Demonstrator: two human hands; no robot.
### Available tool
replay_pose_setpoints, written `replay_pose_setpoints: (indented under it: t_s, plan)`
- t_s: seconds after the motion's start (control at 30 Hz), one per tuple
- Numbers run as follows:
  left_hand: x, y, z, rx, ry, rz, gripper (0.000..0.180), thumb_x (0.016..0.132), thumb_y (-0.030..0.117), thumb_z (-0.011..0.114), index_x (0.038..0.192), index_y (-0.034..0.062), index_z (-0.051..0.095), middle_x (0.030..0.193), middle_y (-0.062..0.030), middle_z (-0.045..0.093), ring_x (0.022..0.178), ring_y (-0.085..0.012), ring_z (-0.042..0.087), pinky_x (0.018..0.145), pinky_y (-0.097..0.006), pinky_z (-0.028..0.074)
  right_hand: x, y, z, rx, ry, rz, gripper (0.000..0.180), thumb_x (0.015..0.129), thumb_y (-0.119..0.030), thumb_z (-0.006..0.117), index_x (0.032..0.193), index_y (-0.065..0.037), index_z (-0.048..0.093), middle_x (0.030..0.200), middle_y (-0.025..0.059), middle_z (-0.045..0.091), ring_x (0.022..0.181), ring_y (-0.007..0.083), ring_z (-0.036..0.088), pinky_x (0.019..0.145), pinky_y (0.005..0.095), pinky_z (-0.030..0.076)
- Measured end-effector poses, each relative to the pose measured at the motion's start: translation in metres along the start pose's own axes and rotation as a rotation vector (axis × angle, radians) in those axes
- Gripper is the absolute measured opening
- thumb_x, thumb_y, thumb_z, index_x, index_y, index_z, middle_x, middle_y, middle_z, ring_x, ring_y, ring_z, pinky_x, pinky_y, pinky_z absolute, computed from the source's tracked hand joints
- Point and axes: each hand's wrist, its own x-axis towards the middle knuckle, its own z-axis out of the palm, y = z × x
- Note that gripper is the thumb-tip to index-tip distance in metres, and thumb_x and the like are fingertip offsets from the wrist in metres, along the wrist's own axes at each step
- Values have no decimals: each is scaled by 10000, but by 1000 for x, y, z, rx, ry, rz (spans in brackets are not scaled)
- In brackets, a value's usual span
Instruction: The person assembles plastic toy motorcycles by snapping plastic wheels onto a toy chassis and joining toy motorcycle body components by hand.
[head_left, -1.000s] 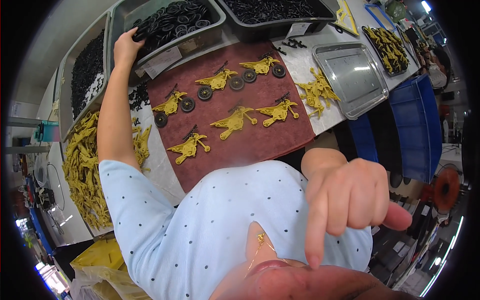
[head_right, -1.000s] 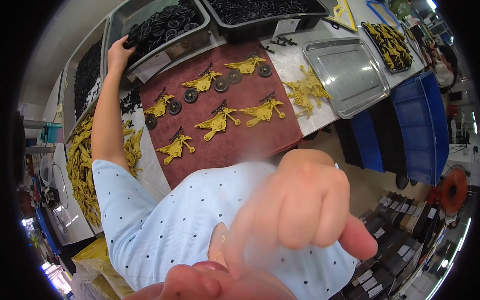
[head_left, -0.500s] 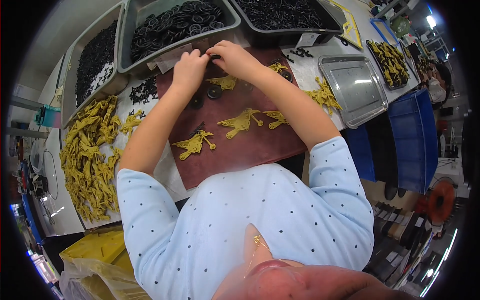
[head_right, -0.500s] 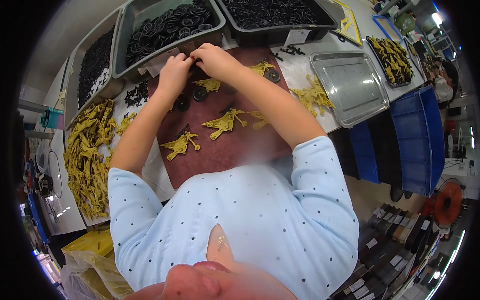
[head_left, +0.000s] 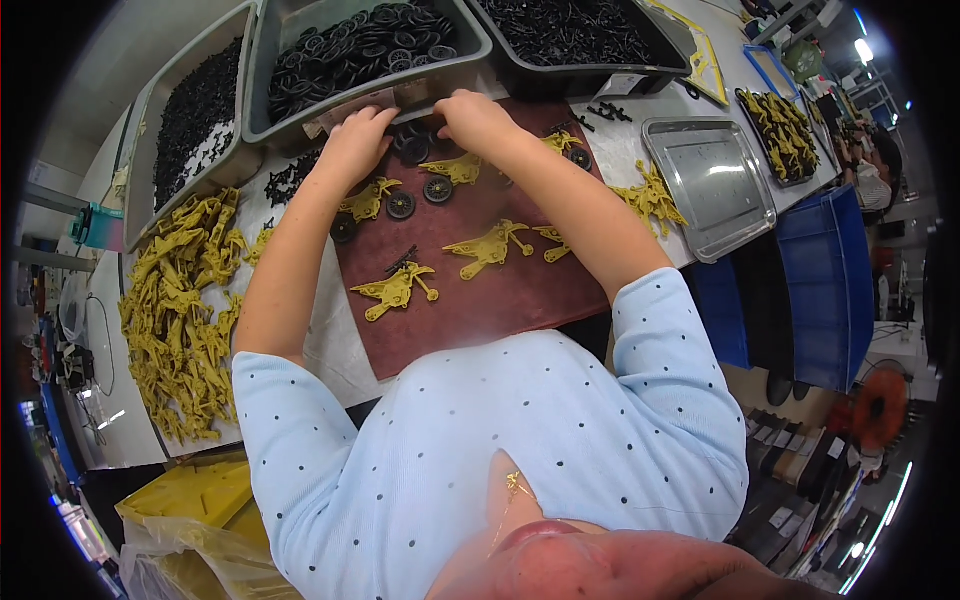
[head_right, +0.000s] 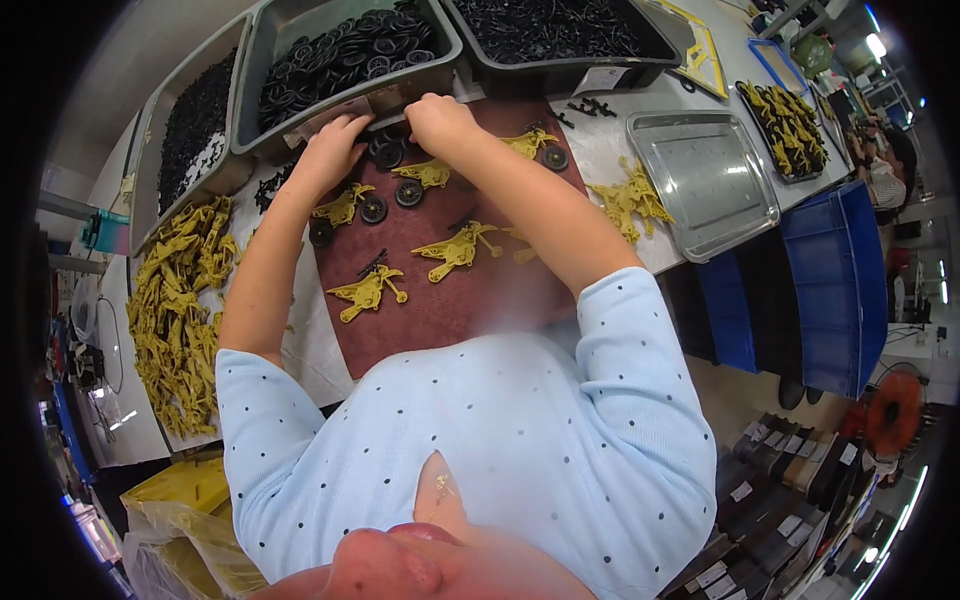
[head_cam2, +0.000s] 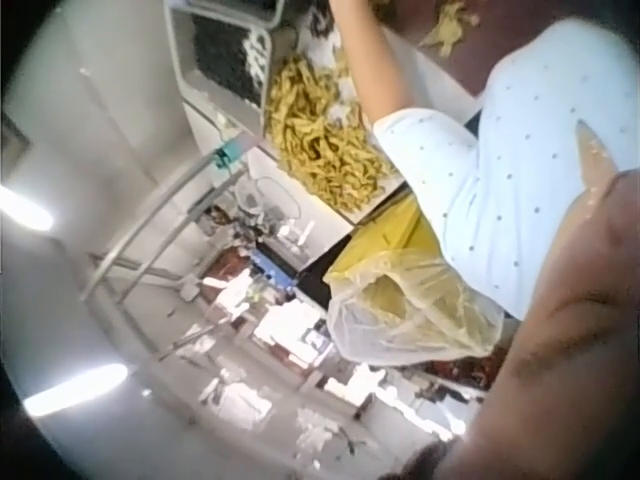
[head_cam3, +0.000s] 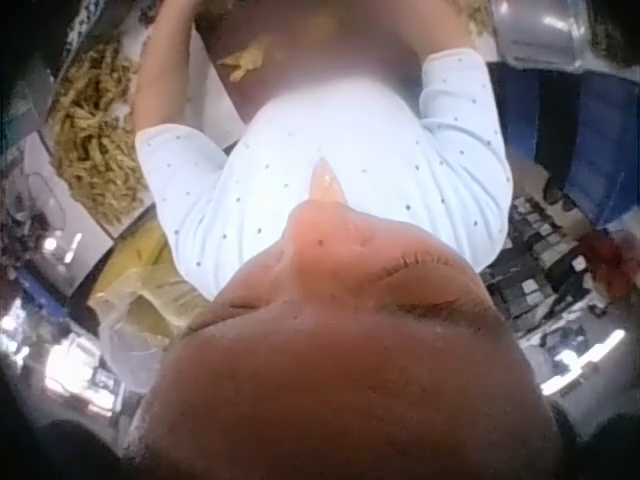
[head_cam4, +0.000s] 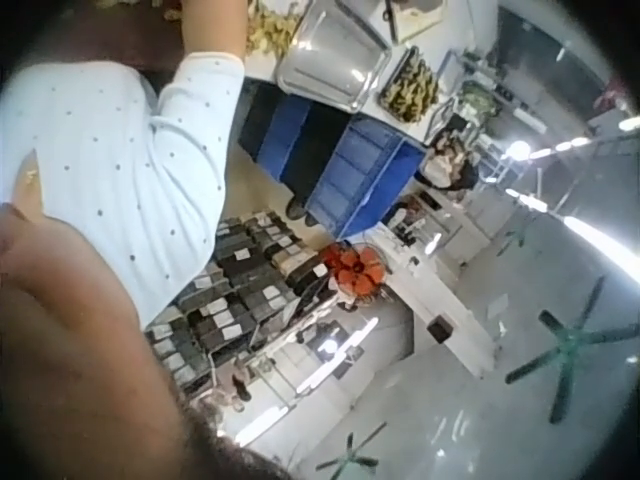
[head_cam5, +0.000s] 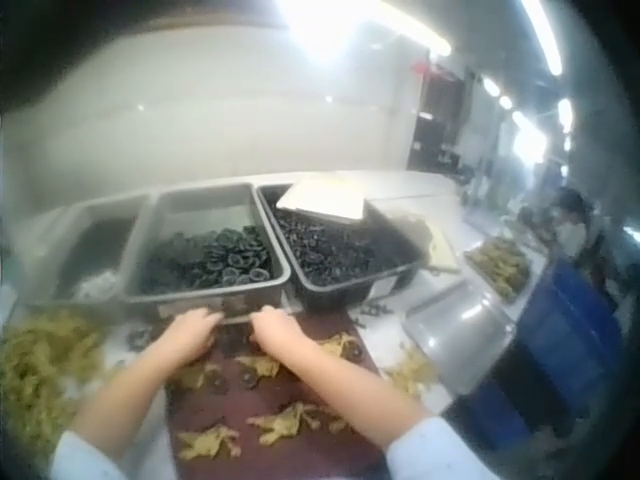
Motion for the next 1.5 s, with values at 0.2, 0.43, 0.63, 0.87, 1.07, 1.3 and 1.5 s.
replay_pose_setpoints:
  t_s: [0.2, 0.43, 0.63, 0.87, 1.07, 1.3, 1.5]
  plan:
    - [7, 37, -15, -60, 85, 233, 347, 762, 93, 656, 1108, 91, 632, 1136, -70, 610, 1059, -252, 552, 871, -380, 448, 12, 26, 6, -14, -158, 20, 291, 698, -213, 770, 918, -41, 689, 947, 168, 676, 926, 334, 646, 796, 427, 519]
    - [35, 52, 13, 43, -4, 169, 311, 728, 228, 737, 996, 95, 652, 940, -61, 660, 945, -254, 573, 818, -376, 451, 8, 20, -16, -23, -88, 172, 336, 700, -223, 766, 927, 8, 677, 949, 191, 665, 928, 343, 635, 811, 410, 514]
    - [16, 46, -1, -6, 236, 166, 401, 689, 235, 753, 1035, 79, 621, 921, -57, 648, 941, -245, 578, 785, -379, 451, -82, -57, -49, 392, 171, -154, 414, 709, -139, 748, 1092, -36, 626, 1037, 143, 615, 930, 297, 612, 802, 358, 513]
    - [-86, 69, -71, -81, 427, -103, 423, 672, 197, 757, 1048, 50, 629, 980, -63, 608, 952, -254, 554, 824, -385, 429, -163, -93, -24, 557, -238, -408, 407, 749, -77, 706, 1114, -7, 539, 1101, 136, 583, 1044, 317, 542, 914, 381, 446]
    - [-190, 108, -58, -244, 334, -402, 408, 687, 183, 765, 1044, 38, 630, 1001, -94, 580, 960, -284, 534, 844, -393, 419, -166, -97, -10, 453, -219, -433, 390, 736, -79, 701, 1084, -4, 541, 1063, 128, 583, 996, 314, 544, 879, 394, 450]
    - [-237, 138, -24, -252, 338, -559, 436, 660, 213, 800, 1019, 22, 644, 995, -81, 570, 941, -268, 523, 852, -379, 414, -170, -96, -3, 350, -132, -510, 344, 698, -123, 729, 989, -11, 583, 1002, 111, 586, 934, 292, 544, 824, 388, 449]
    - [-234, 138, -9, -188, 399, -564, 444, 661, 235, 804, 1018, 25, 646, 987, -69, 575, 932, -263, 528, 835, -383, 415, -172, -98, -3, 329, -135, -471, 325, 694, -137, 738, 962, -21, 595, 964, 103, 576, 912, 285, 539, 816, 391, 446]
